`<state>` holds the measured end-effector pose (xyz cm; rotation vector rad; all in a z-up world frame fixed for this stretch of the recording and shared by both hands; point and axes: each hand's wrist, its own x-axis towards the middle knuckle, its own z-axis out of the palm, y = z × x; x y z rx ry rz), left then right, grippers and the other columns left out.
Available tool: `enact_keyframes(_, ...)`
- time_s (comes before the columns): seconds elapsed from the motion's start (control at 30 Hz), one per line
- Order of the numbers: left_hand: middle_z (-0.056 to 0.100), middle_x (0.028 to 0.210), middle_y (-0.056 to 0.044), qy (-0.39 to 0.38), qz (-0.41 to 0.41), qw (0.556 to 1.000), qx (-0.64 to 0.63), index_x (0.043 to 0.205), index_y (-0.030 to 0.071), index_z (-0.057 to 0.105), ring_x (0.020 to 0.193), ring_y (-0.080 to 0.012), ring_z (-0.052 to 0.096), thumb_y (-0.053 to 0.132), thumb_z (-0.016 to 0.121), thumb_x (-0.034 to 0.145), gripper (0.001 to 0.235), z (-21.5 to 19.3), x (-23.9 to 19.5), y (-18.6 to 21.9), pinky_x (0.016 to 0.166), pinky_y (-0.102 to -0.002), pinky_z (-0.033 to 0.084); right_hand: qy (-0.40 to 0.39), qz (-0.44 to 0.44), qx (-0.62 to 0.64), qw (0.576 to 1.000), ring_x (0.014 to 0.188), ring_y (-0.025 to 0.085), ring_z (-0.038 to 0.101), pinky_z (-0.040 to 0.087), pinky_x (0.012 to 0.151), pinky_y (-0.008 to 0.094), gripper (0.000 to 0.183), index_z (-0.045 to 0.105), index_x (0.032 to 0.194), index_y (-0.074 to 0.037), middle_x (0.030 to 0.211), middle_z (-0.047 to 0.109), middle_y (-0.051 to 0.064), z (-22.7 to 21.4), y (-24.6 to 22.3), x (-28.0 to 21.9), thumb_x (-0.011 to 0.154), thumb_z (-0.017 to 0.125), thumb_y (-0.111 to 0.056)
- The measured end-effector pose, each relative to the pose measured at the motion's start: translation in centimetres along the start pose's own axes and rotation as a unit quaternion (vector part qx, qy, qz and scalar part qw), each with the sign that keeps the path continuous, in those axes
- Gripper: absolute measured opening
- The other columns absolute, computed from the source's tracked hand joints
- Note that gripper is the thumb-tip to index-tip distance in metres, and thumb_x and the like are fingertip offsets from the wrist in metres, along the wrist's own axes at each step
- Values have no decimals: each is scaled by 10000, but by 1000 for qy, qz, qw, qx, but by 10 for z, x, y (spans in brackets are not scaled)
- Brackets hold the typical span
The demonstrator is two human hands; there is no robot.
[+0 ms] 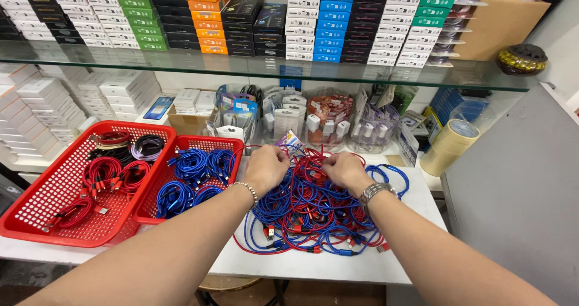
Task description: The person untangles and coils red and blue USB cables, then places them into separate red plastic baskets. The person handles the cables one at a time, separating them by color and organizing them into the baskets.
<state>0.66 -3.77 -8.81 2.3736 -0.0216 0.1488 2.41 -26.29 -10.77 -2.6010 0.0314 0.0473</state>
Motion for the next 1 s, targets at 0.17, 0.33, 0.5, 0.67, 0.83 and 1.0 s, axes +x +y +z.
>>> enact_keyframes(0.17, 773, 921, -176, -9, -5, 998, -59, 965, 104, 796, 899, -327, 745, 331, 681, 870, 272, 14, 18, 9, 863, -436, 576, 88, -50, 179, 979, 807, 133, 759, 582, 769, 278, 215, 794, 1023, -30, 901, 810, 88, -80, -17, 6, 839, 759, -135)
enact_keyframes(0.33, 755, 1074, -167, -191, -192, 829, -490, 1246, 61, 630, 941, -303, 738, 598, 427, 1000, 625, 12, 24, 47, 869, -455, 598, 107, -78, 307, 943, 826, 140, 694, 557, 727, 256, 196, 758, 1072, 28, 940, 762, 93, -124, -33, -9, 893, 697, -22)
enact_keyframes(0.5, 719, 1060, -105, -255, -136, 731, -619, 1215, 109, 622, 966, -238, 705, 542, 480, 1012, 499, 0, 25, 71, 863, -397, 573, -34, -27, 405, 913, 918, 139, 704, 590, 825, 270, 233, 724, 1160, -15, 1044, 741, 93, -119, -21, -30, 983, 580, -65)
enact_keyframes(0.67, 706, 1004, -85, -254, -99, 772, -574, 1201, 103, 612, 960, -239, 705, 226, 493, 1051, 228, 0, 31, 71, 851, -423, 594, 28, 6, 402, 915, 1001, 160, 692, 585, 878, 311, 299, 669, 1242, -14, 1127, 745, 79, -111, -5, -40, 965, 566, -63)
enact_keyframes(0.83, 731, 969, -92, -258, -87, 746, -608, 1201, 96, 589, 959, -252, 714, 201, 459, 1055, 222, 6, 32, 62, 829, -412, 605, -43, 98, 429, 897, 1065, 169, 668, 551, 883, 314, 373, 646, 1287, -81, 1158, 720, 52, -93, -7, -52, 997, 570, -303)
enact_keyframes(1.0, 692, 1053, -128, -283, -68, 731, -617, 1281, 67, 586, 969, -250, 711, 63, 489, 1001, 297, 19, 31, 50, 861, -442, 642, -30, 86, 364, 927, 979, 138, 670, 545, 811, 290, 341, 672, 1176, -58, 1062, 728, 46, -72, -10, -44, 958, 707, -318)
